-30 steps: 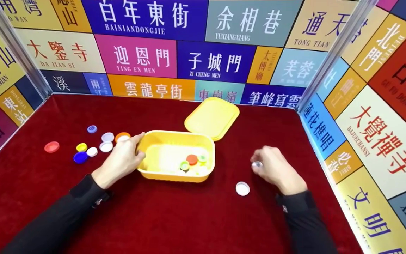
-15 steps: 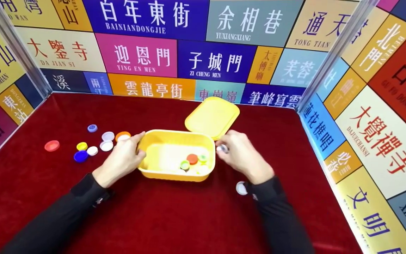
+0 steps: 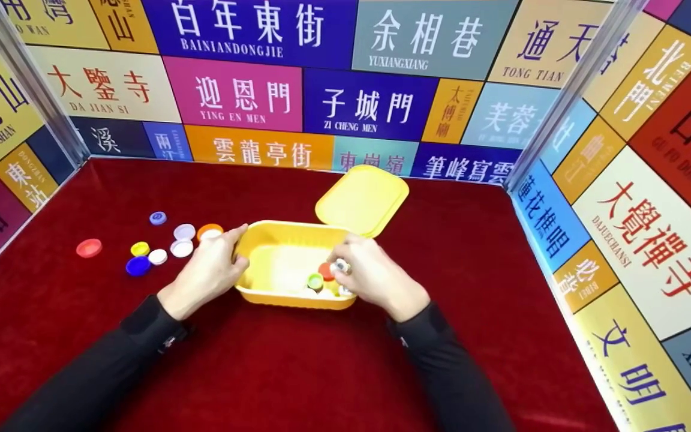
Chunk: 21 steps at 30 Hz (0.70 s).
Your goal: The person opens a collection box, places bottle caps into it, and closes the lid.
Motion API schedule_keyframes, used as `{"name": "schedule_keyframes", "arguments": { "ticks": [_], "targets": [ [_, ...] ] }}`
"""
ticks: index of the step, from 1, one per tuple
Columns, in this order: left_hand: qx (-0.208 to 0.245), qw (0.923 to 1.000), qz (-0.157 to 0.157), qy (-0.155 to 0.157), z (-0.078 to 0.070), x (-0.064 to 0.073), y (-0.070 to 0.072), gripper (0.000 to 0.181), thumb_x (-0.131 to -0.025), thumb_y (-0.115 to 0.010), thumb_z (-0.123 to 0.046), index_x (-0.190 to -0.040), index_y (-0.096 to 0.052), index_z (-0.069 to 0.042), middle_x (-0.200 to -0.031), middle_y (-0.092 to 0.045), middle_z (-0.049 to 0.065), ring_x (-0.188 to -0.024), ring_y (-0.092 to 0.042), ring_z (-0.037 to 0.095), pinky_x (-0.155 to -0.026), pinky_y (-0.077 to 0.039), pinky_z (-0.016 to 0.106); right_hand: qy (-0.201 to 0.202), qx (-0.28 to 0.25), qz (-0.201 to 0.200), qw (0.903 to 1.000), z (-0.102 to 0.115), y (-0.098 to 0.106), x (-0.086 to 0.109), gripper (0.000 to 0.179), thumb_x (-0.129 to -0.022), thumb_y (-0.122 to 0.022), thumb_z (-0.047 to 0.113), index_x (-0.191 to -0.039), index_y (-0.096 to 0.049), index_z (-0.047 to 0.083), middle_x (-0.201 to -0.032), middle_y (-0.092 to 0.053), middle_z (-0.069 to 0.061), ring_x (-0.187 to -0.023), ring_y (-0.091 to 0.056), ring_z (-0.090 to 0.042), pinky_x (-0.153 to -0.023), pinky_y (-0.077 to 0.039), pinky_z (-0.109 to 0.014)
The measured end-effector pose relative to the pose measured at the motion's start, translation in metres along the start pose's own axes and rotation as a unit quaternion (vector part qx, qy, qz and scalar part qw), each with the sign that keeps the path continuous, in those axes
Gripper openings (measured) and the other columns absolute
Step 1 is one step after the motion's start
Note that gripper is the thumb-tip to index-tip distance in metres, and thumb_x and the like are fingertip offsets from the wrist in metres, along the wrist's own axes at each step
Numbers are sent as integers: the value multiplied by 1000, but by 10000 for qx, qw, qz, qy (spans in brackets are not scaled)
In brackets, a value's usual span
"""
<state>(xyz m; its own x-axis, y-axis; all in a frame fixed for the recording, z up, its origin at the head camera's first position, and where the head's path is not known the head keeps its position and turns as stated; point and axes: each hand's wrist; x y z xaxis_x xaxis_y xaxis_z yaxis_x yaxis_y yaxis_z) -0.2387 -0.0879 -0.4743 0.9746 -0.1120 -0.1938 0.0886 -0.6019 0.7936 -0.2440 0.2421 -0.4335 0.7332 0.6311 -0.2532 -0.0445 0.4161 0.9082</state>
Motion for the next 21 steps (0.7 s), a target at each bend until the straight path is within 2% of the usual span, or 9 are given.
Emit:
{"name": "schedule_keyframes", "arguments": {
  "ticks": [5, 9, 21],
  "targets": [
    [-28, 10000, -61, -51, 2, 0, -1, 69, -104, -72, -6, -171, -54, 1, -150, -75, 28, -121, -83, 40, -103, -71, 55, -37, -7, 154, 9999, 1, -1, 2, 18, -102, -89, 9, -120, -89, 5, -111, -83, -15, -102, -76, -36, -91, -66, -48],
    [-15, 9999, -112, -102, 3, 2, -2, 69, -103, -70, -5, -171, -55, 2, -149, -75, 29, -119, -84, 40, -99, -72, 55, -64, 37, 205, 9998, 0, 0, 3, 21, -101, -90, 9, -122, -88, 5, -115, -84, -17, -106, -78, -37, -94, -68, -49],
    [-42, 9998, -151, -129, 2, 1, -3, 68, -103, -71, -4, -169, -56, 3, -148, -75, 30, -119, -84, 42, -99, -72, 55, 11, -25, -18, 10000, -1, 4, 5, 20, -102, -89, 9, -121, -87, 2, -112, -82, -20, -103, -81, -36, -90, -72, -48]
  ]
}}
Point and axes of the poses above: each hand's wrist, its own x-axis away from the middle knuckle, its own y-axis out of the back of the hand, z = x × y
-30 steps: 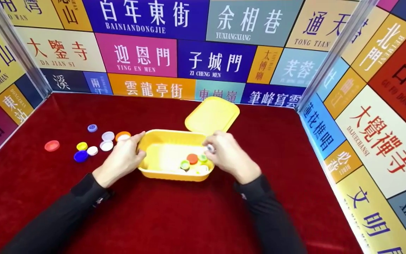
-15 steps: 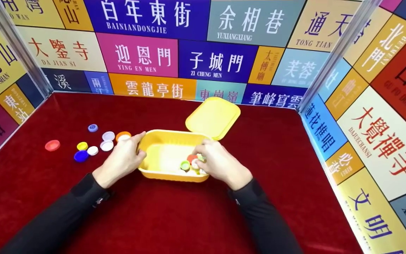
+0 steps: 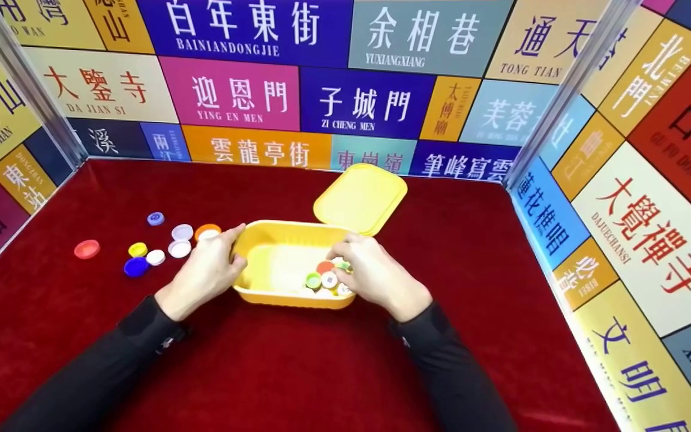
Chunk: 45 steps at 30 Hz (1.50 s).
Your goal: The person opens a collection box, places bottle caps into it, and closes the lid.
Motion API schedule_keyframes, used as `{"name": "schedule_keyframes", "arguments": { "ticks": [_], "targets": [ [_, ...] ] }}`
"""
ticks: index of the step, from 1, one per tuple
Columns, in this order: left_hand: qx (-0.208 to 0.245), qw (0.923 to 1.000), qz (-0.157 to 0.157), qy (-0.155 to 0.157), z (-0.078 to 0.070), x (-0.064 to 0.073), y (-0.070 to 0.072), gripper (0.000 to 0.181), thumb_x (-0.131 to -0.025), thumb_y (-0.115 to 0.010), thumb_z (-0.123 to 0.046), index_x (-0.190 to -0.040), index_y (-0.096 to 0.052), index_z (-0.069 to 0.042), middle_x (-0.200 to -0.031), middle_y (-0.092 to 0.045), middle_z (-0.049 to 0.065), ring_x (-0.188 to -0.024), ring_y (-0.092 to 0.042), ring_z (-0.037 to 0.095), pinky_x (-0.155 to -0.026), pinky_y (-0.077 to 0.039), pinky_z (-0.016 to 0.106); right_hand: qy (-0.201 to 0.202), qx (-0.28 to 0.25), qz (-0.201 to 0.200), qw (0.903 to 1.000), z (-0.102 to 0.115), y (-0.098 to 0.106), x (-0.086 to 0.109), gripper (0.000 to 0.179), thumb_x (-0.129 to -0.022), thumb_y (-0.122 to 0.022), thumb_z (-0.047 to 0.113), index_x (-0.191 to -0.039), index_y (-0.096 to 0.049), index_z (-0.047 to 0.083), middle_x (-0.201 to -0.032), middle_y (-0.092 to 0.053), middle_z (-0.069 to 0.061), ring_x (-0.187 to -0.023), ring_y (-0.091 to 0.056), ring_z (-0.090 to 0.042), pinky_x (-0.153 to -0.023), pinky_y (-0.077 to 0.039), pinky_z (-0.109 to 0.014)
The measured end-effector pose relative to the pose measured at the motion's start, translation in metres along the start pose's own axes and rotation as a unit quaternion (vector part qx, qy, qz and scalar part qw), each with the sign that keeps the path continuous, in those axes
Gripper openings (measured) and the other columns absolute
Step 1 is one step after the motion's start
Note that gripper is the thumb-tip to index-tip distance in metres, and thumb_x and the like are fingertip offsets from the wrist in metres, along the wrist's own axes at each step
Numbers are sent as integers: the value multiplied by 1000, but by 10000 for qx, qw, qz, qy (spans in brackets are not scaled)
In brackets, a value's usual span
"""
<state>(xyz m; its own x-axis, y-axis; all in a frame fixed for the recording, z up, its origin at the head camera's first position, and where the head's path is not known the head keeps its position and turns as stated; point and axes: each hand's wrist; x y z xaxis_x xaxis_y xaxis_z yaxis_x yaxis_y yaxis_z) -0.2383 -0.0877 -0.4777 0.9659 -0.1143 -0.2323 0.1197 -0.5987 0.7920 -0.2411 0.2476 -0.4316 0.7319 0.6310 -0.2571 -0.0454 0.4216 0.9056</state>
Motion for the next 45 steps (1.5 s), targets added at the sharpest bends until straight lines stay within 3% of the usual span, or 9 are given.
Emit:
{"name": "schedule_keyframes", "arguments": {
  "ticks": [13, 18, 27, 39, 45],
  "targets": [
    [20, 10000, 36, 6, 0, -1, 1, 68, -104, -71, -5, -169, -56, 3, -149, -75, 29, -122, -83, 42, -101, -72, 55, -127, -21, -97, 9999, -1, 8, 4, 21, -103, -89, 12, -123, -86, 4, -112, -79, -18, -105, -82, -35, -90, -73, -48],
    [-7, 10000, -20, -50, 1, -1, 0, 68, -103, -71, -5, -168, -57, 3, -148, -75, 29, -121, -83, 41, -102, -72, 55, -73, -69, -245, 9996, -3, 14, 5, 20, -102, -89, 10, -121, -86, 5, -113, -79, -19, -98, -82, -33, -86, -74, -47],
    [-23, 10000, -12, 33, 2, 1, -3, 68, -104, -72, -5, -169, -57, 2, -146, -77, 28, -111, -84, 40, -99, -73, 53, -163, 18, -331, 9993, -11, 23, 13, 21, -104, -88, 12, -124, -86, 5, -113, -79, -16, -99, -82, -31, -85, -73, -45],
    [-94, 9999, -38, 30, 1, 0, -1, 67, -104, -72, -6, -168, -57, 2, -146, -77, 27, -120, -83, 42, -103, -71, 55, -453, 124, -700, 9964, -30, 37, 43, 23, -102, -88, 5, -124, -88, 8, -111, -81, -9, -99, -82, -23, -84, -73, -45],
    [-42, 10000, -7, 58, -1, -1, -1, 67, -104, -72, -6, -169, -57, 2, -148, -76, 28, -119, -83, 41, -102, -71, 56, -623, 364, -581, 9957, -40, 43, 65, 27, -99, -91, 6, -126, -88, 10, -110, -81, -6, -98, -81, -23, -83, -72, -41]
  ]
}}
Point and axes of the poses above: each hand's wrist, its own x-axis away from the middle knuckle, its own y-axis out of the back of the hand, z = x × y
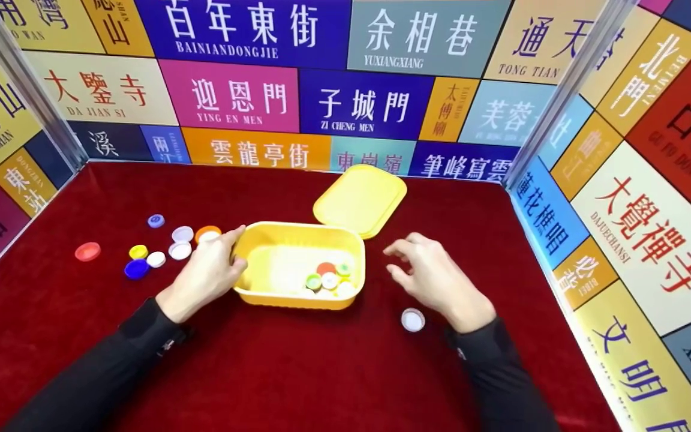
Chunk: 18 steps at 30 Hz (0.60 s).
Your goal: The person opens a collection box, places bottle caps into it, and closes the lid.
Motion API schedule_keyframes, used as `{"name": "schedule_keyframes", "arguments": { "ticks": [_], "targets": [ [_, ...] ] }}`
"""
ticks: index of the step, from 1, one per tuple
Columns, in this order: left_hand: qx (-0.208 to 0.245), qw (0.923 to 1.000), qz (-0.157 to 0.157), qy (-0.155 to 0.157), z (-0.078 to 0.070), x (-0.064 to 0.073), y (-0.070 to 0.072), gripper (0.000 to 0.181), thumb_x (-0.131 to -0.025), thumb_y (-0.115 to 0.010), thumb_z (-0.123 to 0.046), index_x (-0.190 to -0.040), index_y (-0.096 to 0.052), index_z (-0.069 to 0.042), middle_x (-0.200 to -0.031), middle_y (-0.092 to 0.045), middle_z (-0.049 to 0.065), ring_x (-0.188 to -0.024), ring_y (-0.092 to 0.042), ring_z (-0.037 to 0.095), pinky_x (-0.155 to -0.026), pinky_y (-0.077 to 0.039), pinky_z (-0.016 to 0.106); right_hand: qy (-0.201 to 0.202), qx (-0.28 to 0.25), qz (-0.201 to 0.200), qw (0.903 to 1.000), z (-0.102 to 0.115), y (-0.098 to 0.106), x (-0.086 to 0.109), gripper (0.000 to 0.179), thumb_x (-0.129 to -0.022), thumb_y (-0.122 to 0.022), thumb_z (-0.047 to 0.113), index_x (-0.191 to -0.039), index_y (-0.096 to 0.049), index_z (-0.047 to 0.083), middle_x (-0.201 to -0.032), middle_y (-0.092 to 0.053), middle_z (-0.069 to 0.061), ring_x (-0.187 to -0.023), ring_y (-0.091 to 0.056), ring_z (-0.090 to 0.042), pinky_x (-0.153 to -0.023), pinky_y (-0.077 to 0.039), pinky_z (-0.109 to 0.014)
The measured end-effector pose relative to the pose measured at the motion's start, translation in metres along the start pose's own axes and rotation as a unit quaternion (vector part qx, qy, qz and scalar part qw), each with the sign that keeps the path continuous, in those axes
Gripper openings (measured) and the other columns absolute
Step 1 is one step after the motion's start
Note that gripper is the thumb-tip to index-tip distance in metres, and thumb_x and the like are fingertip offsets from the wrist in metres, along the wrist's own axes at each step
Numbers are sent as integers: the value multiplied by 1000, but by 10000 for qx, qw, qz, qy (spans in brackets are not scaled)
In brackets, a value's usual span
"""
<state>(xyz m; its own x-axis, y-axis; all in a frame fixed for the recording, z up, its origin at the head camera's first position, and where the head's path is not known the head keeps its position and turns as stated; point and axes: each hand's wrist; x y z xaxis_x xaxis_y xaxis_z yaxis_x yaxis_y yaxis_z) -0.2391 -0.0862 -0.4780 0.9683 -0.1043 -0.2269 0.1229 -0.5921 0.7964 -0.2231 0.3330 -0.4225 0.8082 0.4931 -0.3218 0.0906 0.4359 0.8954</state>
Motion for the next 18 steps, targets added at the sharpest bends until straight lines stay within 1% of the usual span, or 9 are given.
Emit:
{"name": "schedule_keyframes", "arguments": {
  "ticks": [3, 6, 10, 12, 15, 18],
  "targets": [
    [-12, 10000, 12, 9, -1, 0, 1, 68, -104, -72, -6, -169, -56, 2, -148, -76, 28, -120, -83, 42, -101, -72, 56, -83, 84, 315, 9994, -7, 1, 12, 30, -98, -93, 11, -128, -87, 11, -112, -80, -6, -101, -80, -27, -84, -70, -41],
    [-33, 10000, 33, 33, -1, 0, 1, 68, -104, -72, -6, -170, -56, 1, -149, -76, 28, -120, -83, 42, -100, -72, 56, -137, 42, 823, 9965, -13, -1, 24, 36, -98, -95, 18, -132, -86, 12, -119, -79, -8, -106, -78, -31, -87, -68, -42],
    [-24, 10000, 69, 67, -1, 0, 2, 68, -105, -72, -6, -171, -55, 1, -151, -74, 28, -121, -83, 41, -101, -72, 55, -377, -196, 1551, 9870, -19, -3, 36, 46, -94, -99, 26, -136, -86, 16, -125, -78, -6, -108, -73, -28, -90, -64, -38],
    [-2, 9999, 86, 80, -2, 0, 2, 69, -105, -71, -7, -172, -54, 0, -152, -74, 28, -121, -83, 41, -101, -72, 54, -509, -297, 1815, 9816, -21, -3, 40, 49, -90, -101, 27, -136, -86, 18, -125, -77, -4, -107, -70, -25, -89, -61, -34],
    [13, 9999, 100, 98, -1, 1, 2, 69, -106, -71, -7, -172, -54, 0, -153, -73, 29, -122, -83, 40, -103, -71, 54, -620, -420, 2054, 9758, -22, -3, 43, 53, -86, -104, 26, -135, -86, 20, -125, -75, -3, -104, -67, -22, -86, -56, -28],
    [10, 9999, 95, 82, -1, 0, 1, 68, -105, -71, -7, -171, -54, 1, -153, -73, 29, -123, -83, 40, -104, -71, 54, -599, -472, 2085, 9751, -23, -3, 43, 51, -83, -105, 22, -130, -86, 21, -122, -73, -4, -100, -66, -20, -82, -55, -25]
  ]
}}
Point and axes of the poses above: each hand's wrist, its own x-axis away from the middle knuckle, its own y-axis out of the back of the hand, z = x × y
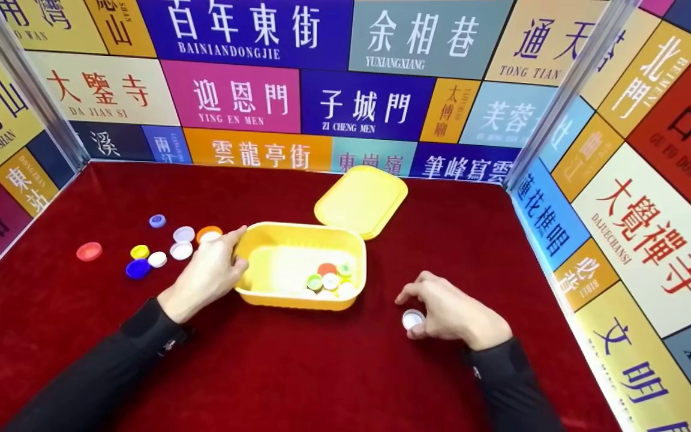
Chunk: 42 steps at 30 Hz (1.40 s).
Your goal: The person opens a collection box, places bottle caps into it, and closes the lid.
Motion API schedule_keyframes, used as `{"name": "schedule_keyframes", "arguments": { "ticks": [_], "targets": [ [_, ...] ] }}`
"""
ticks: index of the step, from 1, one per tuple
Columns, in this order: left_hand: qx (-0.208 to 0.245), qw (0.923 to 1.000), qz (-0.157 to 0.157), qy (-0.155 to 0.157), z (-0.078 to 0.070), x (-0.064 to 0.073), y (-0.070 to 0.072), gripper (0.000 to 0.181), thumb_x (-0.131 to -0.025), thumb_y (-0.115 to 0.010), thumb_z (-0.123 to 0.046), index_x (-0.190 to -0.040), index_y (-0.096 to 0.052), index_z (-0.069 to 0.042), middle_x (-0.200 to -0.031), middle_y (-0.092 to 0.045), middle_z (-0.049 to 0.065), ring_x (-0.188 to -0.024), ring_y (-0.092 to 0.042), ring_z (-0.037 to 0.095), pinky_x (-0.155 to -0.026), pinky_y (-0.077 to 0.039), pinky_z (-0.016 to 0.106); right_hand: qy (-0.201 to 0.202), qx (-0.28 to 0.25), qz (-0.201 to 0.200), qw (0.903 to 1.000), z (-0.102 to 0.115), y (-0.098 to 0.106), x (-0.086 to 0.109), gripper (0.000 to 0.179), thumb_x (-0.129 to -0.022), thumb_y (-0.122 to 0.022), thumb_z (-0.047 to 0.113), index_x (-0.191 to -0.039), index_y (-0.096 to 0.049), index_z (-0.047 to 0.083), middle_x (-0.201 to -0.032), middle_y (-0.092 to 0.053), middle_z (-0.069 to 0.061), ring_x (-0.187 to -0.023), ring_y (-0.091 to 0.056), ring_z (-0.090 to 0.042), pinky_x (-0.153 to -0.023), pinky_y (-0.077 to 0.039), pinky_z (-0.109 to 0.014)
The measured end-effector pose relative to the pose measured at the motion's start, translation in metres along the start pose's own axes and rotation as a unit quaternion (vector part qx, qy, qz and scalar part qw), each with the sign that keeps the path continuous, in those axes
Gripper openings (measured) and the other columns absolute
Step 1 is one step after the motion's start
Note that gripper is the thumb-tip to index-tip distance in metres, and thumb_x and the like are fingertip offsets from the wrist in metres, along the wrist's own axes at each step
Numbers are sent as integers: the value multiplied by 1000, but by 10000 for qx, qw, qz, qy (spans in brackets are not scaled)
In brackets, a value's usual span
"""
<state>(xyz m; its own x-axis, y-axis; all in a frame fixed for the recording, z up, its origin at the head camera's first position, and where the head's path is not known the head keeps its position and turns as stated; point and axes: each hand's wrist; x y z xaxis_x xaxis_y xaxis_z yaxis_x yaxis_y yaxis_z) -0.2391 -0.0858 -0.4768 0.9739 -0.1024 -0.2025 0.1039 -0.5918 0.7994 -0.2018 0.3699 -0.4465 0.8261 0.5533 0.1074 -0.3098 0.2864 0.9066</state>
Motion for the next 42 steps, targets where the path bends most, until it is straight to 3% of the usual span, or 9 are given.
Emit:
{"name": "schedule_keyframes", "arguments": {
  "ticks": [11, 26, 31, 36, 42],
  "targets": [
    [19, 10000, -13, -11, 1, 1, 0, 68, -106, -71, -6, -172, -54, 1, -152, -74, 28, -123, -83, 40, -103, -71, 53, 285, -36, 52, 9996, 2, -3, -3, 35, -81, -99, 5, -108, -86, 23, -103, -74, 0, -91, -70, -14, -78, -59, -24],
    [-22, 10000, -28, -22, 0, 1, 1, 69, -106, -72, -8, -171, -54, 1, -148, -75, 27, -118, -83, 40, -100, -72, 54, 439, -219, -99, 9987, 1, -3, -6, 33, -87, -93, 1, -117, -91, 17, -108, -80, 0, -95, -75, -18, -81, -67, -28],
    [-17, 10000, -27, -38, 0, 1, 0, 68, -106, -72, -8, -171, -54, 1, -150, -74, 28, -120, -83, 40, -102, -72, 55, 586, -104, -491, 9970, 4, -2, -11, 32, -92, -93, 2, -122, -89, 12, -110, -82, 0, -96, -77, -19, -81, -71, -33],
    [-12, 10000, 0, 4, 0, 1, 0, 68, -106, -72, -9, -172, -54, 1, -153, -73, 28, -123, -82, 40, -104, -71, 55, 577, -30, -1014, 9932, 14, 3, -18, 28, -93, -95, 3, -117, -85, 13, -105, -83, 2, -93, -79, -17, -82, -72, -34],
    [-26, 10000, -47, -68, 1, 1, -1, 67, -106, -71, -8, -170, -55, 2, -147, -75, 29, -118, -83, 41, -100, -72, 55, 1093, 121, -1890, 9758, 32, 9, -32, 29, -91, -97, 1, -117, -87, 8, -105, -85, -3, -89, -81, -17, -81, -72, -36]
  ]
}}
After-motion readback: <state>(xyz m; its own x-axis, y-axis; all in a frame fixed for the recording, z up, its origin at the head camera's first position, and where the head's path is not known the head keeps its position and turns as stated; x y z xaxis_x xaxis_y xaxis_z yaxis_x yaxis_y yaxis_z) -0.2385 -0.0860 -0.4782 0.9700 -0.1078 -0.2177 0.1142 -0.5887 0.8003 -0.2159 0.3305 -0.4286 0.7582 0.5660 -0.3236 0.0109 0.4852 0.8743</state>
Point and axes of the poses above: each hand's wrist, its own x-axis away from the middle knuckle, its own y-axis out of the back of the hand, z = x × y
